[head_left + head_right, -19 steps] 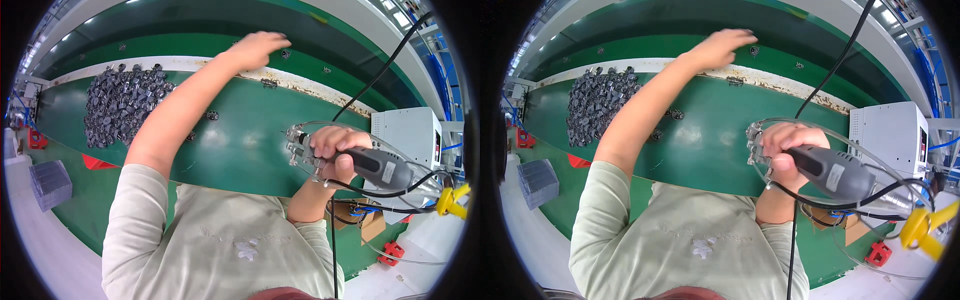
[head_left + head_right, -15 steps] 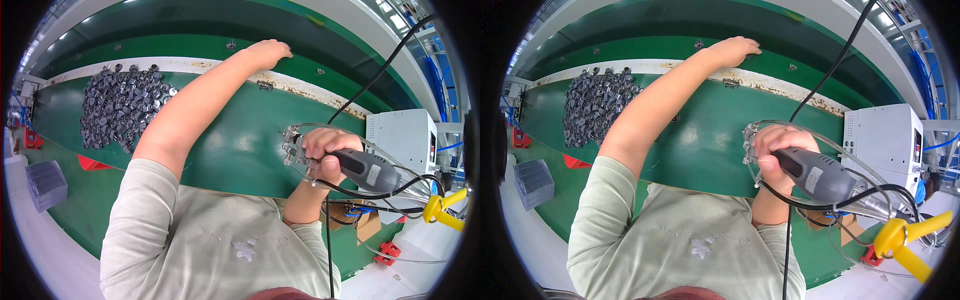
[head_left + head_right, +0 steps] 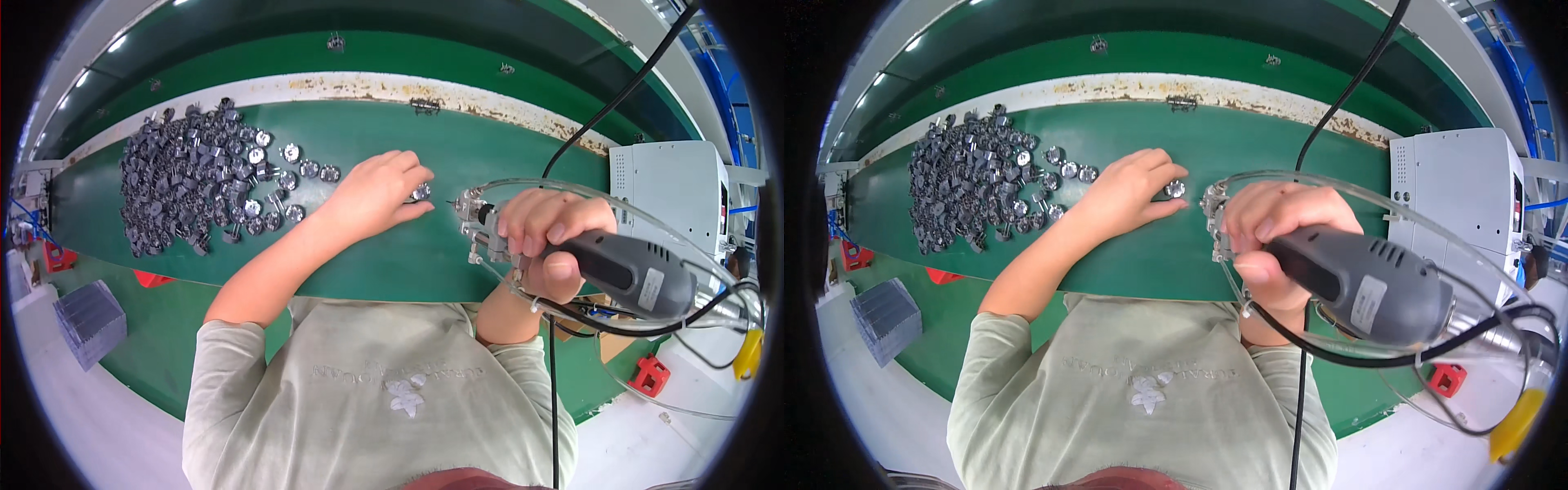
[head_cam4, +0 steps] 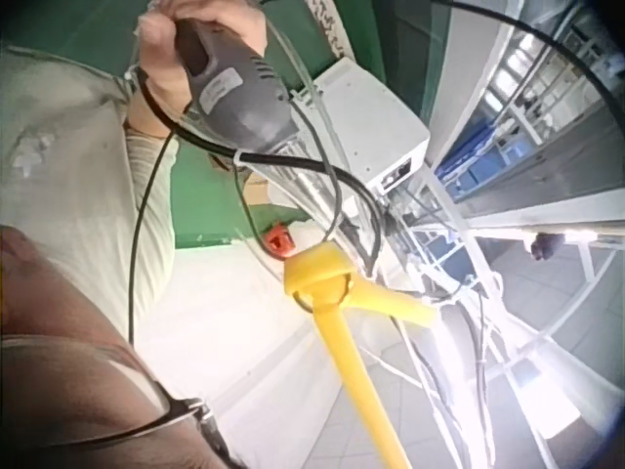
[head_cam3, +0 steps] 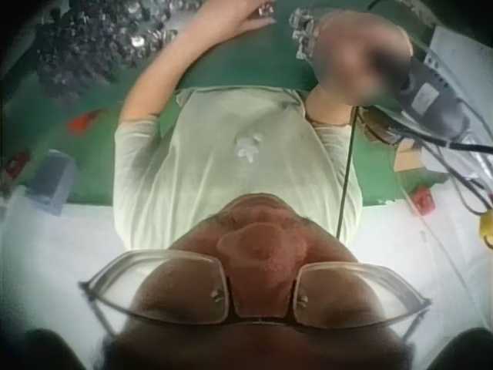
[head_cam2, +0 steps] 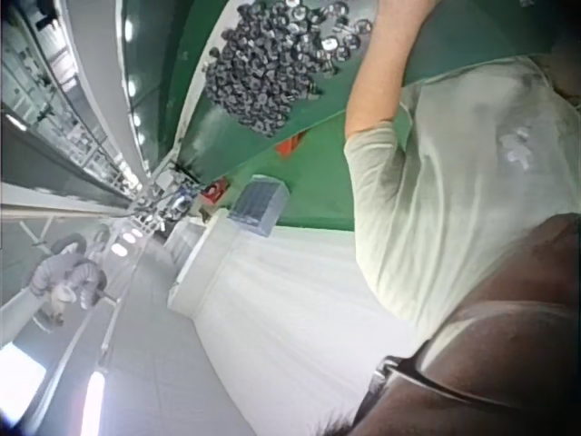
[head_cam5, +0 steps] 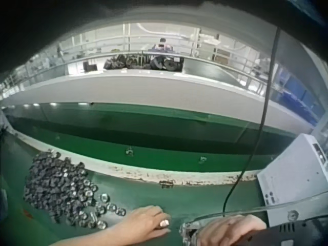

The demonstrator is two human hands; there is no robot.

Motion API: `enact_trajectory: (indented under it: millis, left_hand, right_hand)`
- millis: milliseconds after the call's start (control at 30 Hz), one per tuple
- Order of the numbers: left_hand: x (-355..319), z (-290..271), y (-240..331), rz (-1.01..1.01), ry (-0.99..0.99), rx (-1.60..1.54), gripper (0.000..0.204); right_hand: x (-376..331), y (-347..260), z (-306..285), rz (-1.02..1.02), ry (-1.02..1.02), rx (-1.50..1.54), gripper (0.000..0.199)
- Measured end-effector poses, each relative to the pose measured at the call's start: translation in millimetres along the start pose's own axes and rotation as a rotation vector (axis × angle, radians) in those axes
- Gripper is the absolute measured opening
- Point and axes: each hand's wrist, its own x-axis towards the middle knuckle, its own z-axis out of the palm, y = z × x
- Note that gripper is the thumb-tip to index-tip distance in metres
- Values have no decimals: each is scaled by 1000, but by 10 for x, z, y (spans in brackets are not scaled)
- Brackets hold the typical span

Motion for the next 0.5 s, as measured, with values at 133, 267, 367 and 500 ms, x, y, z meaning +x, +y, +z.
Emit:
enact_trajectory:
  millis: [133,267,367,500]
  left_hand:
    - [-98,35,-59,-5,74,-130,33]
    - [-104,56,-130,47,54,-187,30]
    - [-101,53,-138,90,32,-173,30]
    - [-117,71,-139,85,42,-173,30]
  right_hand:
    - [54,31,-16,70,-113,-67,34]
    - [76,116,31,51,-102,-33,34]
    - [89,155,55,46,-72,-3,37]
    - [89,177,24,66,-95,-6,38]
